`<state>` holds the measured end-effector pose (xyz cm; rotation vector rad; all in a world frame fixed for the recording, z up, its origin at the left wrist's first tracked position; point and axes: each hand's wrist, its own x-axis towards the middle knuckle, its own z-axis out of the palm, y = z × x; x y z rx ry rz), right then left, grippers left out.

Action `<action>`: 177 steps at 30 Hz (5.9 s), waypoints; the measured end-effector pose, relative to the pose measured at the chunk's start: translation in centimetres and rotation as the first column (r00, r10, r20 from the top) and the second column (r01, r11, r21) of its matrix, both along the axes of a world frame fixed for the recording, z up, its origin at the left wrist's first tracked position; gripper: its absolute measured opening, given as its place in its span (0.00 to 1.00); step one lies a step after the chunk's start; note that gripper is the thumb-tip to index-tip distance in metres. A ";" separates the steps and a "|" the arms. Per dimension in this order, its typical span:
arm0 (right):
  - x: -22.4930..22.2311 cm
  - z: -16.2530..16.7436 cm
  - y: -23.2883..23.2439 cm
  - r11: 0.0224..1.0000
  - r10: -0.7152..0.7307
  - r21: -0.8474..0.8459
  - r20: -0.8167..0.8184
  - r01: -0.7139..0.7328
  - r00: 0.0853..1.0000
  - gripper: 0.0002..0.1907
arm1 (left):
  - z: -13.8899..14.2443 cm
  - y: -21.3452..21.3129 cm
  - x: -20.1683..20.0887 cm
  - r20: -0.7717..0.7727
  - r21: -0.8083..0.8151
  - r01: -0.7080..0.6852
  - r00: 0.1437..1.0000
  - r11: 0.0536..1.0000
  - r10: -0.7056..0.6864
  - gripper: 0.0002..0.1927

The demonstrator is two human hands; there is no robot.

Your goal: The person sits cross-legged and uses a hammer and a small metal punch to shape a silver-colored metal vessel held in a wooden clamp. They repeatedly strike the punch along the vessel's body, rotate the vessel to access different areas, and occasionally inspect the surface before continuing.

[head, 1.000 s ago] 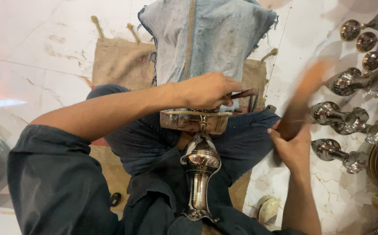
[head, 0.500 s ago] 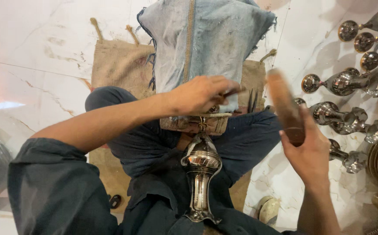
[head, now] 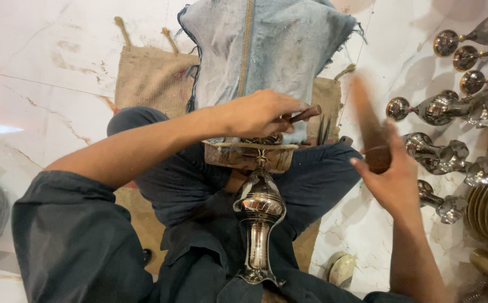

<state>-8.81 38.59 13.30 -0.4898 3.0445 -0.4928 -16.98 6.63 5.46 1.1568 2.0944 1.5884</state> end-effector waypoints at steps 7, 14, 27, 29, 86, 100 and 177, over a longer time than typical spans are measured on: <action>-1.6 2.5 -0.9 0.966 -0.202 -0.116 0.212 0.229 0.956 0.37 | 0.2 -0.9 2.1 -0.050 0.052 -0.174 0.983 0.983 0.177 0.25; -2.4 4.7 -0.8 0.992 -0.067 0.111 0.088 0.057 0.994 0.42 | -0.2 -0.9 2.8 0.061 0.016 -0.229 0.972 0.973 0.227 0.25; -1.3 5.7 -1.9 0.998 -0.064 0.016 -0.005 0.064 0.998 0.46 | -1.0 -1.4 3.2 0.099 0.035 -0.301 0.950 0.953 0.297 0.20; -1.3 5.3 -1.5 0.987 -0.118 -0.098 0.071 0.124 0.991 0.46 | -1.0 -1.5 2.8 0.084 0.064 -0.265 0.962 0.962 0.260 0.24; -7.3 10.2 -11.0 0.764 0.440 0.530 -0.012 -0.367 0.898 0.32 | -4.0 -1.3 8.9 0.132 0.130 -0.658 0.753 0.742 0.645 0.13; -9.1 7.3 -9.6 0.971 0.194 0.119 0.104 -0.206 0.975 0.28 | -4.0 -2.7 7.4 0.333 0.189 -0.577 0.799 0.795 0.501 0.15; 13.6 -13.0 -5.7 0.083 0.496 -0.662 0.676 0.745 0.545 0.55 | -1.1 1.5 5.8 0.018 -0.372 -0.363 0.917 0.854 0.398 0.24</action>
